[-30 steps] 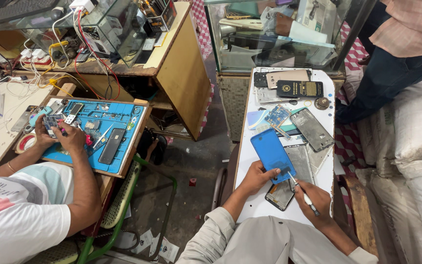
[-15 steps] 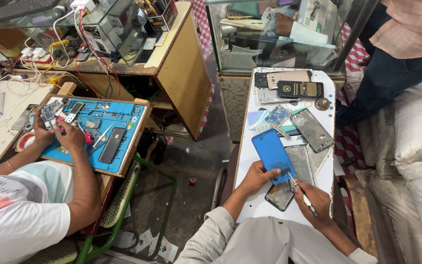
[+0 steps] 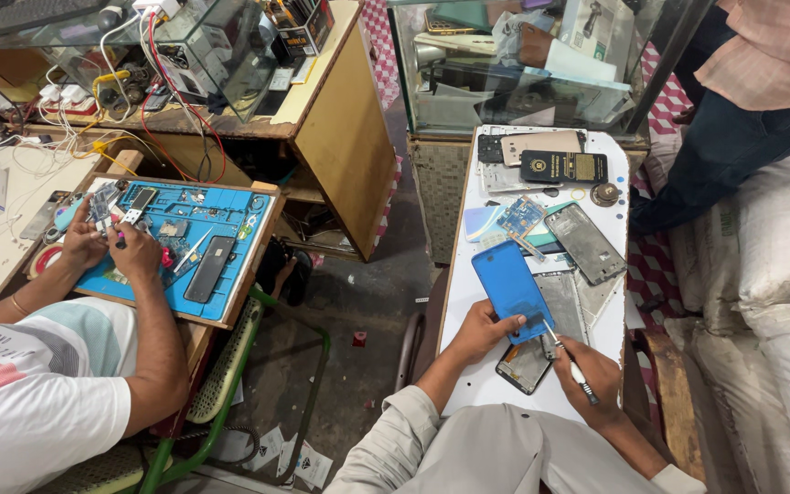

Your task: The person sits at a workbench and uses a handheld prying tool to work along the edge of a smartphone with a blue case, repeatedly running the tool around the phone's seam while holding the phone steady with the other hand. Disassembled phone parts and other phones lie on the bench around them.

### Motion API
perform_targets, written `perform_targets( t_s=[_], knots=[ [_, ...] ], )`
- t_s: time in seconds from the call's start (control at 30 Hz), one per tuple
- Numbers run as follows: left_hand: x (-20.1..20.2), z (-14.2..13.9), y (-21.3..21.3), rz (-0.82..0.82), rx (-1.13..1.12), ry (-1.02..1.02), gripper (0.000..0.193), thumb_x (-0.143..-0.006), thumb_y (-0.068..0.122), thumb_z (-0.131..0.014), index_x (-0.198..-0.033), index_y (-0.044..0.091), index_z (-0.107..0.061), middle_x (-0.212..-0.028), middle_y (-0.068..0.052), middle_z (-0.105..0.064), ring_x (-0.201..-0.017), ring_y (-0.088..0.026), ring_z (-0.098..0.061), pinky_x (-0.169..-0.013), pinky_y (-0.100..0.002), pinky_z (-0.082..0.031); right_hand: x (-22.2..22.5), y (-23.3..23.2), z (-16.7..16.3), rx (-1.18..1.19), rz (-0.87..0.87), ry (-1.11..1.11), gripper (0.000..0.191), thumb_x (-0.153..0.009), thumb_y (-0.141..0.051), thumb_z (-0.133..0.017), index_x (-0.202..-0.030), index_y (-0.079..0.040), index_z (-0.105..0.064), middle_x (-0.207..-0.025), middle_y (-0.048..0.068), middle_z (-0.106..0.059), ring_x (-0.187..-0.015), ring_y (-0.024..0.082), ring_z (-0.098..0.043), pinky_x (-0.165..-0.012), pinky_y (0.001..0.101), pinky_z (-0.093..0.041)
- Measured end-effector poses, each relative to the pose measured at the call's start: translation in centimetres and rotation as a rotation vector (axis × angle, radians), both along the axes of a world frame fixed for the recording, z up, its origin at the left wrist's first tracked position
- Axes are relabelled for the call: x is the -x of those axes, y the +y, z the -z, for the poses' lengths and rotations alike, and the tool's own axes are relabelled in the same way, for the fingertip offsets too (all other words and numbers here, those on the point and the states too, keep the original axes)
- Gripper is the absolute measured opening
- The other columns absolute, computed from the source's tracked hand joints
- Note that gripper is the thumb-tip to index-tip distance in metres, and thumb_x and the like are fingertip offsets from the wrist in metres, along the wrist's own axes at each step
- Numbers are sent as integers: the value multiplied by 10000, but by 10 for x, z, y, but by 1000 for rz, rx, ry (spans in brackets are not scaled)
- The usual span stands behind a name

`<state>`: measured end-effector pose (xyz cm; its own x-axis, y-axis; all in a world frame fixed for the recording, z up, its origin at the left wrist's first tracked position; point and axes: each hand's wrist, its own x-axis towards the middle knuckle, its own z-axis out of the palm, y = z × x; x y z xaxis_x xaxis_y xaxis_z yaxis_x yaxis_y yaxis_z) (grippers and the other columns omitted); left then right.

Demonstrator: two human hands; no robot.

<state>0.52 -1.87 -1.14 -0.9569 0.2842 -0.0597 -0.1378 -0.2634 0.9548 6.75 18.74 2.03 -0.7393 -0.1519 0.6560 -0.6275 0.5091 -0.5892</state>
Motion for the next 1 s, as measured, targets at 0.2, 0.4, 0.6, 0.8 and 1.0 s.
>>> perform_targets(
  t_s=[0.2,0.4,0.6,0.8,1.0],
  knots=[
    [0,0,0,-4,-2,-6,218,-952,124,-735,-1098,-33,-691,-950,-77,-727,-821,-117,-657,-751,-280,-552,0,0,1,9,5,-32,186,-891,-36,-691,-1044,71,-692,-892,169,-746,-718,241,-741,-643,323,-574],
    [0,-2,0,-7,20,-11,224,-950,126,-736,-1096,-37,-689,-946,-79,-723,-818,-118,-654,-744,-280,-549,1,0,1,6,-43,-15,168,-896,-43,-695,-1026,63,-688,-894,163,-747,-728,241,-747,-653,318,-580],
    [-1,-4,0,-9,12,-8,212,-951,122,-735,-1087,-33,-689,-930,-74,-721,-809,-115,-650,-733,-278,-543,2,-1,3,5,13,-7,174,-890,-41,-701,-1031,61,-693,-891,166,-744,-724,248,-736,-655,326,-571],
    [0,-4,-1,-3,3,-6,198,-951,113,-731,-1080,-29,-685,-923,-64,-716,-803,-108,-641,-729,-274,-538,1,-1,-1,18,6,-20,189,-886,-35,-698,-1045,68,-691,-887,165,-740,-712,240,-734,-638,324,-564],
    [-1,-4,-1,-2,-2,-3,204,-947,116,-733,-1080,-30,-684,-916,-60,-712,-792,-110,-637,-721,-276,-535,1,-1,-4,-16,-56,-18,177,-882,-38,-698,-1028,63,-693,-843,153,-737,-677,237,-726,-615,330,-561]
  ],
)
